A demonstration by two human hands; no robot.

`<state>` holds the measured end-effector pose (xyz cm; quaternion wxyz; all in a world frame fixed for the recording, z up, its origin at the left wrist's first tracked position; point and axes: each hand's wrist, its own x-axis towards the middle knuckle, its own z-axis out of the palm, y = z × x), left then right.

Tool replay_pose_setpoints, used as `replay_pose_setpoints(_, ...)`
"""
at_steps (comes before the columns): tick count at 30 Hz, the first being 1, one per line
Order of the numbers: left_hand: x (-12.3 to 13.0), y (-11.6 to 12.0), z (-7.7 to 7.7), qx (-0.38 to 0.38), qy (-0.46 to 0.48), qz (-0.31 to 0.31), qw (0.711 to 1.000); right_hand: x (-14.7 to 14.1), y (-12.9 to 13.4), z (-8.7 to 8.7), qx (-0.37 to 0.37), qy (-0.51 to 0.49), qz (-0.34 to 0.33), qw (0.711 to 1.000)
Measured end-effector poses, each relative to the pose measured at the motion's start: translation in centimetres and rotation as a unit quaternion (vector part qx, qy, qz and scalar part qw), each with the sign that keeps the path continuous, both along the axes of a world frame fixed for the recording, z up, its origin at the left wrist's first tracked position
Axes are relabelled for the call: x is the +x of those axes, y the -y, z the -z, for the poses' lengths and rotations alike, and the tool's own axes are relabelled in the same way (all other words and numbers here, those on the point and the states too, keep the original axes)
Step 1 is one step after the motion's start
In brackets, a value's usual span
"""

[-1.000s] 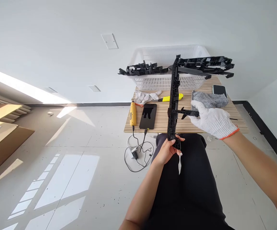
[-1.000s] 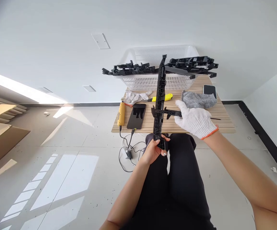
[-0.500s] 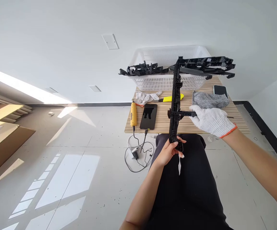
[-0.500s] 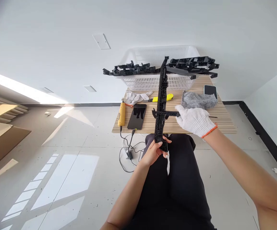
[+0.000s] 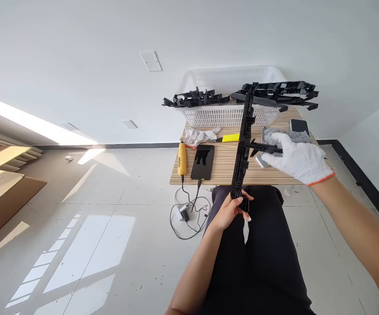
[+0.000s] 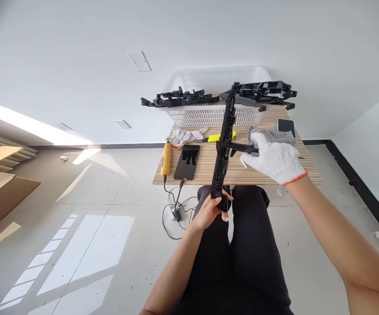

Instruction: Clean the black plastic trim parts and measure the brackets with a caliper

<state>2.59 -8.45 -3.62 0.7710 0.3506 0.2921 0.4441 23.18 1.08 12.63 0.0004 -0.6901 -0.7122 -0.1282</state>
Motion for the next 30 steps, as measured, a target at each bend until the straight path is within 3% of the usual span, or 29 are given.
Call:
replay_pose_setpoints(6, 1.1, 0.2, -0.7, 0.022, -0.050, 0.033, 0.998, -0.7, 0.0, 0.4, -0.021, -0.003, -0.001, 1.000)
replay_pose_setpoints(13, -0.2, 0.5, -0.8, 0.056, -0.108, 0.020, 0.992, -0.1, -0.5, 0.8, -0.040, 0.034, -0.003, 0.999)
replay_pose_setpoints(21, 0.6, 0.4, -0.7, 0.041, -0.080, 0.032, 0.995, 0.6, -0.5, 0.9, -0.040, 0.053, -0.096, 0.993)
replay_pose_setpoints(30, 0.0, 0.6, -0.7, 0.054, -0.108, 0.035, 0.992, 0.9, -0.6, 0.8, -0.027, 0.013, -0.028, 0.999)
